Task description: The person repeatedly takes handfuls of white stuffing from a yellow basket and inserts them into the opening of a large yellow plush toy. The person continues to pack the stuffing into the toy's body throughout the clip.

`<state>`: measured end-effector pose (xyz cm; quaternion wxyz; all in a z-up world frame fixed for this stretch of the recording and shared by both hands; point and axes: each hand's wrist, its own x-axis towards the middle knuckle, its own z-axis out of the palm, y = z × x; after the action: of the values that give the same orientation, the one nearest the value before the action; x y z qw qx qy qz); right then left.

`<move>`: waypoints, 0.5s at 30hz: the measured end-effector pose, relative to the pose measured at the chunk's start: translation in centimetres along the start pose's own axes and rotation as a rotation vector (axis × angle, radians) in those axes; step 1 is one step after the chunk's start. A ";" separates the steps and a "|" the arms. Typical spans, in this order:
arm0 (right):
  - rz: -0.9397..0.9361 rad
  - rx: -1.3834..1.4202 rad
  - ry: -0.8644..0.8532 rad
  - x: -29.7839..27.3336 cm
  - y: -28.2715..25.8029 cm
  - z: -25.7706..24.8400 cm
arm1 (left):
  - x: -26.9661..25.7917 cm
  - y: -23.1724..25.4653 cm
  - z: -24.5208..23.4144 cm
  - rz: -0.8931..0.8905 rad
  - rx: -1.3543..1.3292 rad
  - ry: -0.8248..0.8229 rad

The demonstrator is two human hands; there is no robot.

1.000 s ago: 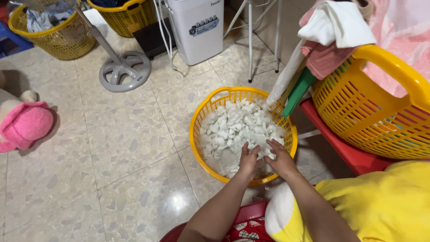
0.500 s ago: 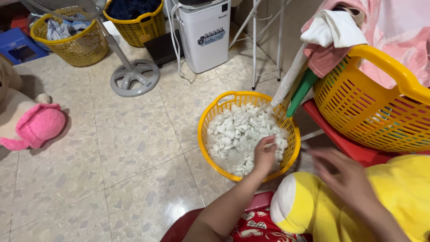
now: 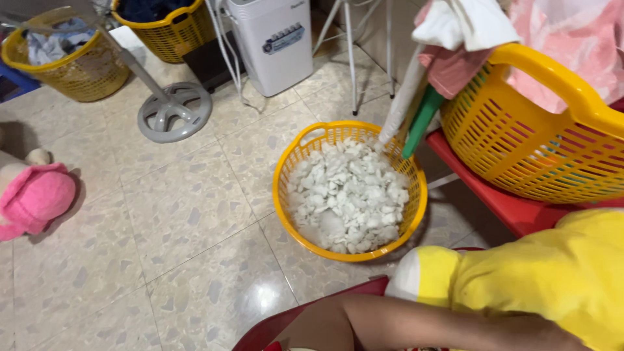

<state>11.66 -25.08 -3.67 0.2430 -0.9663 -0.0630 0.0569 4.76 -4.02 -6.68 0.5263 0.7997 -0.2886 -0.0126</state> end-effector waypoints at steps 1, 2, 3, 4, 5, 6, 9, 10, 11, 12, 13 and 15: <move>0.016 0.005 0.007 0.6 1.3 0.5 | -0.1 -0.8 1.3 0.012 0.080 -0.025; 0.022 0.011 0.008 1.6 2.2 1.0 | -0.1 -1.7 2.2 0.018 0.131 -0.032; 0.027 0.019 0.013 2.6 3.0 1.6 | -0.2 -2.4 3.0 0.026 0.185 -0.042; 0.030 0.025 0.014 3.5 3.5 2.1 | -0.3 -3.0 3.5 0.032 0.222 -0.043; 0.030 0.034 0.014 4.3 4.0 2.5 | -0.5 -3.5 3.8 0.042 0.259 -0.041; 0.029 0.041 0.009 4.9 4.5 2.9 | -0.9 -3.9 4.0 0.044 0.295 -0.038; 0.028 0.070 0.006 6.9 5.3 4.4 | -1.5 -3.9 4.3 0.065 0.372 -0.031; 0.034 0.081 0.007 7.2 5.5 4.7 | -1.6 -3.9 4.1 0.074 0.387 -0.026; 0.036 0.098 0.012 7.6 5.7 4.9 | -1.6 -3.7 4.1 0.078 0.404 -0.027; 0.043 0.109 0.009 7.8 5.9 5.2 | -1.6 -3.7 3.9 0.109 0.400 -0.004; 0.044 0.121 0.012 7.8 6.2 5.2 | -1.5 -3.6 3.9 0.047 0.435 -0.066; 0.053 0.135 0.016 7.7 6.5 5.6 | -1.0 -3.2 4.1 0.016 0.520 -0.142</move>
<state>19.05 -27.04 -12.32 0.3068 -0.9494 -0.0314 0.0595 4.00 -6.08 -11.52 0.2819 0.9027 -0.3248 0.0100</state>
